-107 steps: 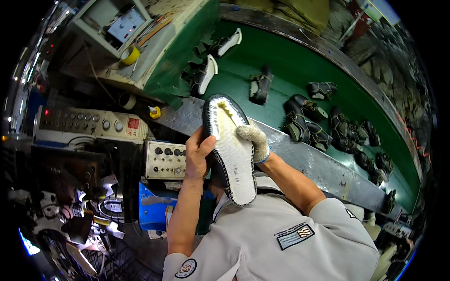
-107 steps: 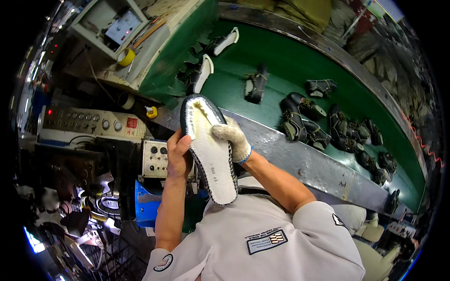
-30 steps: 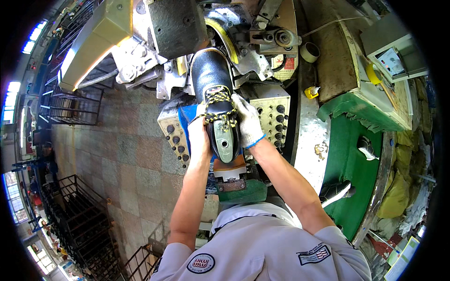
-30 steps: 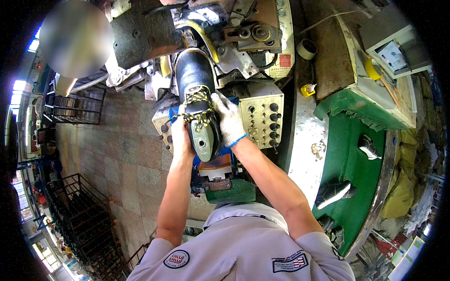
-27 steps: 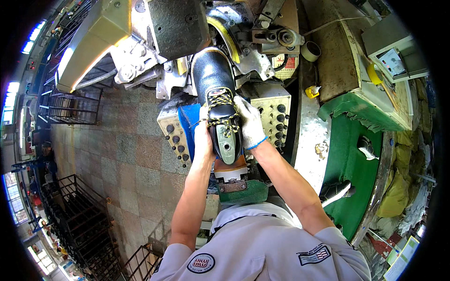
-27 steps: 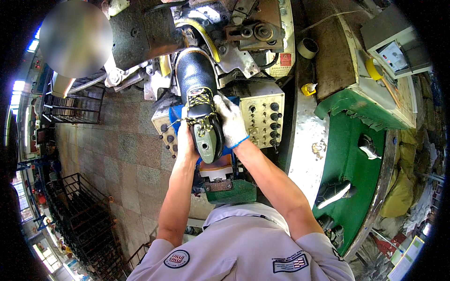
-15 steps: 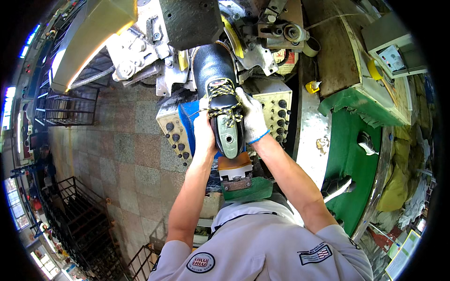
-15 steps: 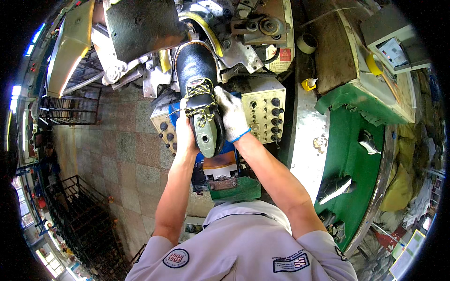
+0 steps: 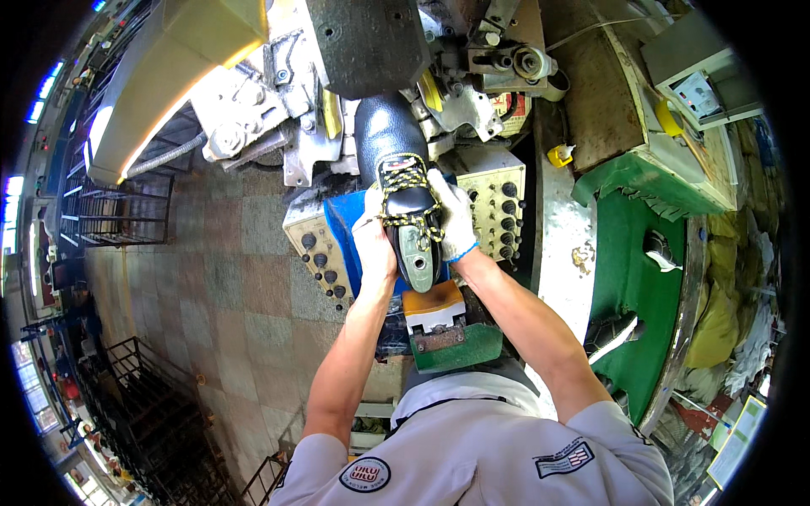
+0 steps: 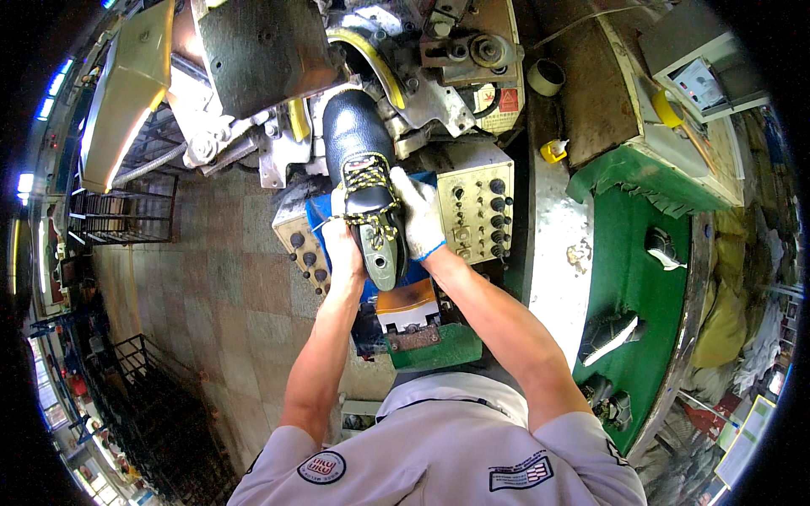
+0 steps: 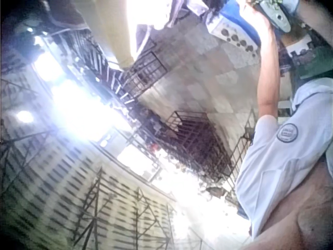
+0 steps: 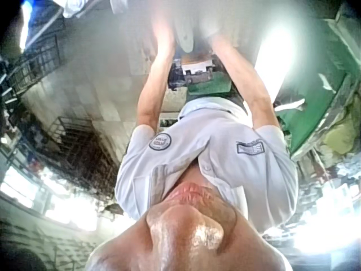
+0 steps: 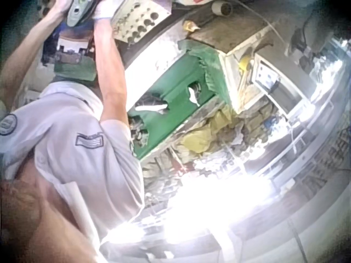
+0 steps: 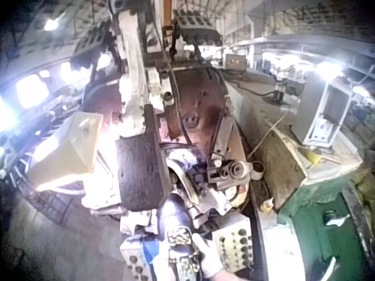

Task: The person picks up a shoe from a conveyor belt, aligns it on a lasting machine, and operates the machine to press and shape the shoe, repeating the process with another shoe.

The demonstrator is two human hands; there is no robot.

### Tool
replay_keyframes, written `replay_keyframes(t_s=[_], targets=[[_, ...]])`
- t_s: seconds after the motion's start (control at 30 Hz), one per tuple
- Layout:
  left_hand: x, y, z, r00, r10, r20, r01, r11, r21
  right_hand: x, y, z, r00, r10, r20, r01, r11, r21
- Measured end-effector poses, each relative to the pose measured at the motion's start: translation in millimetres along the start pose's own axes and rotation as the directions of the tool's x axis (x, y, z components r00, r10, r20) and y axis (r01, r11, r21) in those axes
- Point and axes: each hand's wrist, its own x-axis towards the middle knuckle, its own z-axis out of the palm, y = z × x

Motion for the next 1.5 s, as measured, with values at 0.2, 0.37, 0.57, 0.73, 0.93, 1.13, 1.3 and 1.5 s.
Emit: replay_keyframes(t_s=[0.2,0.37,0.57,0.73,0.93,1.13,1.3,1.5], targets=[[-1,4,-1,0.996,0.082,0.03,-0.084,0.994,0.075,5,0,1,0.997,0.073,0.003,-0.073,0.997,-0.002],[-5,8,1,0.995,0.07,0.065,-0.071,0.997,0.027,-1,-8,3,0.993,0.122,-0.005,-0.121,0.989,0.083],[6,-4,-15,0.996,0.082,-0.025,-0.078,0.989,0.123,-6,-13,4,0.998,0.069,-0.007,-0.069,0.997,-0.046],[-44,26,-21,0.964,0.098,-0.247,0.021,0.898,0.439,-40,-10,-93,0.989,0.019,-0.147,-0.043,0.985,-0.164],[-85,45,71,0.937,0.341,-0.081,-0.173,0.651,0.739,-114,-37,-302,0.793,0.191,-0.579,-0.168,0.981,0.094],[-84,17,85,0.829,0.556,0.061,-0.338,0.411,0.846,-164,-66,-467,0.582,0.21,-0.786,-0.105,0.977,0.183],[-58,16,26,0.878,0.478,0.014,-0.218,0.375,0.901,-166,-77,-661,0.355,0.204,-0.912,-0.099,0.979,0.181],[-54,11,42,0.87,0.494,0.015,-0.207,0.337,0.918,-136,-122,-825,-0.099,0.064,-0.993,-0.206,0.975,0.083]])
